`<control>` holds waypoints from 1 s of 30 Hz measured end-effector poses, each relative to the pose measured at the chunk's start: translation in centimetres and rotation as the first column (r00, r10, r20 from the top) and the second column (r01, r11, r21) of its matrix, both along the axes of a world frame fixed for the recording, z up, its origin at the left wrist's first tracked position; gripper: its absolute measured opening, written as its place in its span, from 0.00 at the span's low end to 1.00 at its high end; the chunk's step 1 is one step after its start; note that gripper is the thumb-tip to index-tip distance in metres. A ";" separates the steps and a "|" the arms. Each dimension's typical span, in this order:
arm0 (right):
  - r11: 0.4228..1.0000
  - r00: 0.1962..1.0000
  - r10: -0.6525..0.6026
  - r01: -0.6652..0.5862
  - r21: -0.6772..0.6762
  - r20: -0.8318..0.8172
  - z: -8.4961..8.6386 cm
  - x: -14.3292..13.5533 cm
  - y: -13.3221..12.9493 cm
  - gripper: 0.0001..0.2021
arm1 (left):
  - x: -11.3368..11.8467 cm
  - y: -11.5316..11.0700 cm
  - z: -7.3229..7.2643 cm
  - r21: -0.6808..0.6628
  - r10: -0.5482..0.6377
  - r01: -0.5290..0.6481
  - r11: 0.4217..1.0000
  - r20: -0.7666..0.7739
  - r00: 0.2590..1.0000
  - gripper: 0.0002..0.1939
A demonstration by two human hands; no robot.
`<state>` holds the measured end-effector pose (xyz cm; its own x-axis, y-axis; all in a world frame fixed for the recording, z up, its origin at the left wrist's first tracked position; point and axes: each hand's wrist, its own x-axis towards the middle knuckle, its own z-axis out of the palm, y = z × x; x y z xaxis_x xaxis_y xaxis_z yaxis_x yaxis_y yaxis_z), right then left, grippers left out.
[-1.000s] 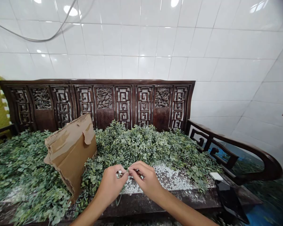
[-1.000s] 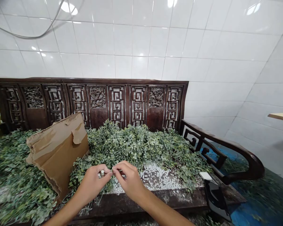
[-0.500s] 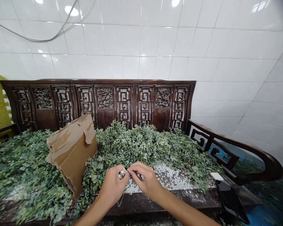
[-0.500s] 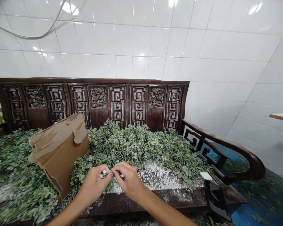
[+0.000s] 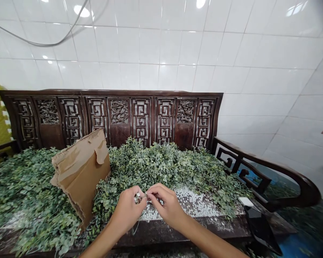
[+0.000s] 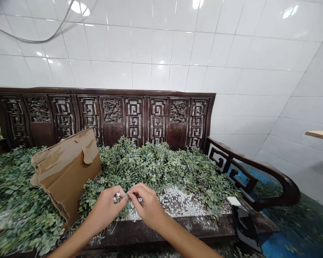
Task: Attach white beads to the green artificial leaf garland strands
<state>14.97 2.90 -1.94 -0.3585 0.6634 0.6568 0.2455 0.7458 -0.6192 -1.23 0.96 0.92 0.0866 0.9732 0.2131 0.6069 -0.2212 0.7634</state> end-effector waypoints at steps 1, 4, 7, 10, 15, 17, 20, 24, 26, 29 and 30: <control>1.000 1.000 -0.017 0.016 -0.022 -0.018 0.0 -0.1 -0.1 0.07 | 0.0 0.0 0.0 -0.010 0.001 -0.001 1.000 0.002 1.000 0.08; 0.996 0.998 -0.046 0.043 -0.074 -0.046 -0.1 -0.4 -0.2 0.07 | -0.2 0.2 0.1 -0.045 0.000 0.000 0.999 -0.007 1.000 0.08; 0.994 0.996 -0.061 0.055 -0.091 -0.065 -0.1 -0.5 -0.2 0.07 | -0.4 0.3 0.2 -0.071 -0.020 0.018 0.997 -0.025 1.000 0.08; 0.994 0.995 -0.054 0.046 -0.102 -0.082 0.0 -0.5 -0.1 0.06 | -0.5 0.4 0.0 -0.075 -0.037 0.036 0.997 -0.016 0.999 0.08; 0.997 0.996 -0.049 0.044 -0.065 -0.078 0.1 -0.7 -0.1 0.06 | -0.5 0.5 -0.4 -0.078 -0.016 0.017 0.997 0.014 1.000 0.06; 0.997 0.996 -0.046 0.041 -0.066 -0.082 0.1 -0.8 -0.1 0.06 | -0.4 0.6 -0.4 -0.088 -0.004 0.006 0.996 0.015 1.000 0.06; 0.996 0.997 -0.030 0.024 -0.083 -0.073 0.3 -0.9 -0.2 0.06 | -0.4 0.5 -0.2 -0.098 0.003 -0.003 0.995 -0.003 1.000 0.05; 0.998 0.998 -0.011 0.008 -0.057 -0.055 0.6 -0.8 -0.3 0.06 | -0.5 0.4 0.0 -0.105 -0.003 0.002 0.994 -0.008 1.000 0.06; 0.999 0.999 -0.005 0.002 -0.051 -0.052 0.6 -0.7 -0.2 0.06 | -0.8 0.4 0.0 -0.099 -0.019 0.019 0.995 0.003 1.000 0.08; 0.999 0.999 0.010 -0.012 -0.047 -0.042 0.4 -0.6 0.0 0.05 | -1.1 0.4 -0.1 -0.075 -0.064 0.065 0.995 0.020 0.998 0.10; 0.999 0.999 0.019 -0.020 -0.040 -0.035 0.3 -0.5 0.1 0.05 | -1.1 0.4 0.0 -0.072 -0.072 0.073 0.995 0.021 0.997 0.11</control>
